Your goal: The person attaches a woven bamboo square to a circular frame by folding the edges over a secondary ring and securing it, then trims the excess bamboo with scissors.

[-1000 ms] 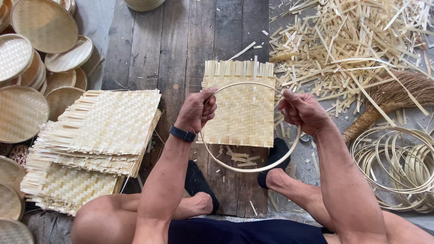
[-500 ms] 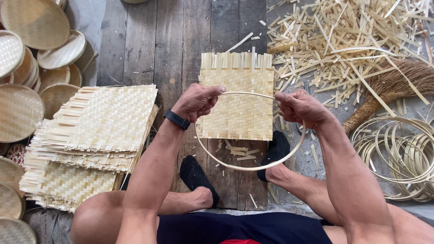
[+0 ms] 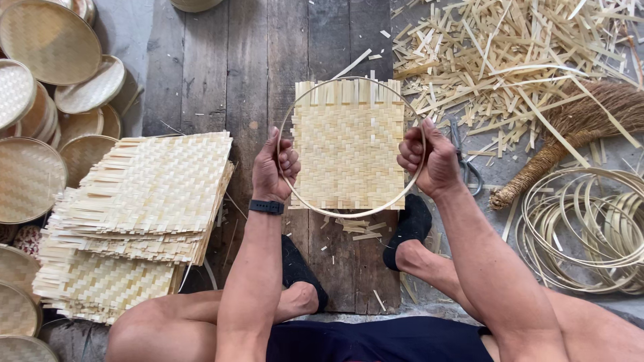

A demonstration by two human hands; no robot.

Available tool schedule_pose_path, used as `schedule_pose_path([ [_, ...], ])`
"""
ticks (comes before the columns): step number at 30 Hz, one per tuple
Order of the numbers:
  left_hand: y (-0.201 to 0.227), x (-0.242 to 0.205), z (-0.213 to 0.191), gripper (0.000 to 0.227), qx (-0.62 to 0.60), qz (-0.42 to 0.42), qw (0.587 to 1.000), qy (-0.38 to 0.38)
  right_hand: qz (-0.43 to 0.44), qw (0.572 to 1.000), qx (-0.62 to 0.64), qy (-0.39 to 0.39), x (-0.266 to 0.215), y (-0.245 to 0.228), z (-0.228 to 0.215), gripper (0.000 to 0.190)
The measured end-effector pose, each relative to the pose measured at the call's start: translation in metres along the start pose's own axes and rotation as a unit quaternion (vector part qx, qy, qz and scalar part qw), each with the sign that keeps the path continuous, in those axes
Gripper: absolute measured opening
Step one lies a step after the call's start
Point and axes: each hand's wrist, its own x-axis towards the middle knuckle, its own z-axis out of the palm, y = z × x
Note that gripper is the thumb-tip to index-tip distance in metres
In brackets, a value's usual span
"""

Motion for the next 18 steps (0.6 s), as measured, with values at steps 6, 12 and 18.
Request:
schedule_pose_path([
  [6, 0.006, 0.002, -0.006, 0.041, 0.011, -0.004, 1.0, 0.026, 0.047, 0.994, -0.098, 0.026, 0.001, -0.007, -0.005, 0.046],
  [12, -0.007, 0.007, 0.006, 0.043, -0.034, 0.088, 0.995, 0.045, 0.011, 0.996, 0.034, -0.081, 0.006, 0.017, -0.014, 0.056],
  [18, 0.002, 0.014, -0.001, 0.047, -0.123, 0.1, 0.987, 0.039, 0.066, 0.997, -0.042, -0.021, -0.015, 0.017, 0.035, 0.055],
])
